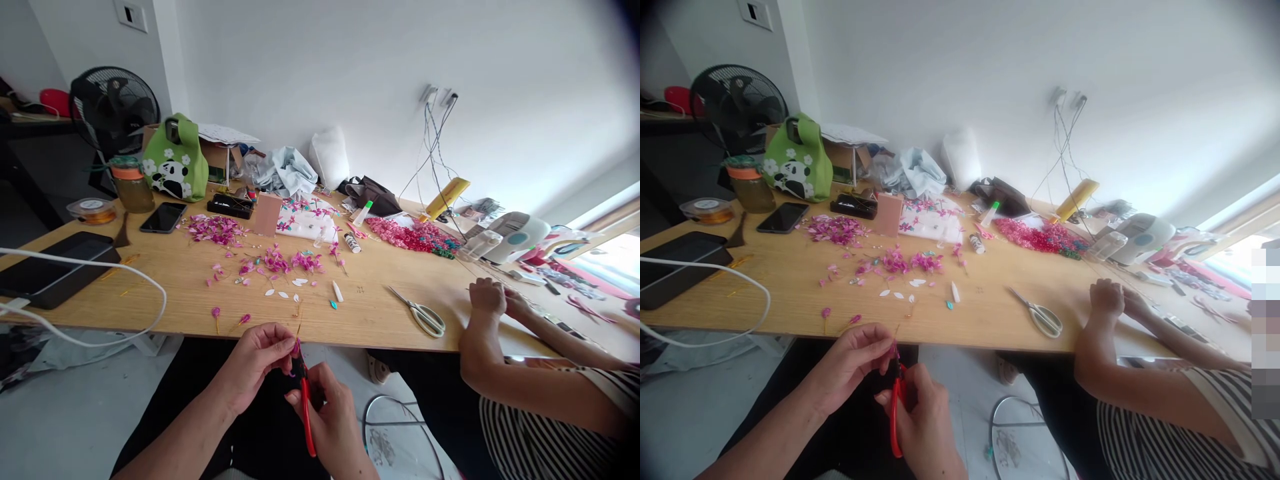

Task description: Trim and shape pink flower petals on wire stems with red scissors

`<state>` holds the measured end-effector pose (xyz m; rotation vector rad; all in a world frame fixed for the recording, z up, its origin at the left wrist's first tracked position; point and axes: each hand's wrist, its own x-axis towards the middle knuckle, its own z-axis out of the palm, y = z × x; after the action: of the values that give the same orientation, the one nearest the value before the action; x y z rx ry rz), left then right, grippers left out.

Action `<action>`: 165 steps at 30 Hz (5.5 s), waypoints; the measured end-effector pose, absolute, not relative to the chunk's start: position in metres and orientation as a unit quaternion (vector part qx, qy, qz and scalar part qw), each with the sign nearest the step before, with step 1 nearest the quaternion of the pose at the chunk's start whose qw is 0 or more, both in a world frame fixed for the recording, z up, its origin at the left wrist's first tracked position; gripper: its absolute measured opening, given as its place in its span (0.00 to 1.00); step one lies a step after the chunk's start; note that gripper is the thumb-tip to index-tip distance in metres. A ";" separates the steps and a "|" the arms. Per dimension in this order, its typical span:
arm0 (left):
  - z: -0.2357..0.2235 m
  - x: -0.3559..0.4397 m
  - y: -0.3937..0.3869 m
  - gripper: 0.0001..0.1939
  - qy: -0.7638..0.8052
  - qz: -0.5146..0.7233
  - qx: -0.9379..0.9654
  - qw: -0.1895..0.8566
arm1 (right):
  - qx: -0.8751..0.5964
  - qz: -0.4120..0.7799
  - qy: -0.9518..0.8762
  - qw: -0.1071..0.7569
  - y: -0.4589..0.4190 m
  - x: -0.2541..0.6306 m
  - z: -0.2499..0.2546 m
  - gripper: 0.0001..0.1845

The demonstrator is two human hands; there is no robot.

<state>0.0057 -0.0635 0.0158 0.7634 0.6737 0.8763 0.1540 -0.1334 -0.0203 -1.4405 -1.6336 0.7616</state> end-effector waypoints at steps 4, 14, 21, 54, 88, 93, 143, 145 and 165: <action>0.017 0.006 -0.064 0.10 0.321 0.410 0.370 0.769 | -0.575 0.315 -0.632 0.413 -0.134 0.153 -0.017 0.12; 0.010 0.006 -0.064 0.08 0.342 0.424 0.433 0.718 | -0.576 0.439 -0.558 0.404 -0.135 0.153 -0.018 0.19; 0.014 0.000 -0.063 0.09 0.327 0.393 0.441 0.738 | -0.573 0.439 -0.600 0.344 -0.136 0.170 -0.009 0.19; 0.028 -0.023 -0.034 0.06 0.299 0.236 0.562 0.734 | -0.480 0.651 -0.576 0.115 -0.115 0.226 0.045 0.24; 0.039 -0.031 -0.024 0.11 0.318 0.146 0.661 0.664 | -0.491 0.414 -0.751 -0.150 -0.063 0.194 0.103 0.27; 0.039 -0.033 -0.024 0.10 0.317 0.151 0.661 0.663 | -0.490 0.400 -0.759 -0.157 -0.061 0.191 0.104 0.27; 0.037 -0.039 -0.025 0.10 0.309 0.164 0.642 0.682 | -0.505 0.363 -0.760 -0.192 -0.058 0.179 0.112 0.27; 0.037 -0.039 -0.025 0.10 0.310 0.165 0.642 0.682 | -0.504 0.364 -0.759 -0.191 -0.057 0.179 0.112 0.27; 0.033 -0.040 -0.022 0.10 0.277 0.161 0.646 0.693 | -0.479 0.403 -0.758 -0.184 -0.053 0.184 0.114 0.28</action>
<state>-0.0404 -0.0221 0.0327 1.4420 0.6179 0.3602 0.1845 -0.0526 0.1139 -1.7103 -2.7082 1.4415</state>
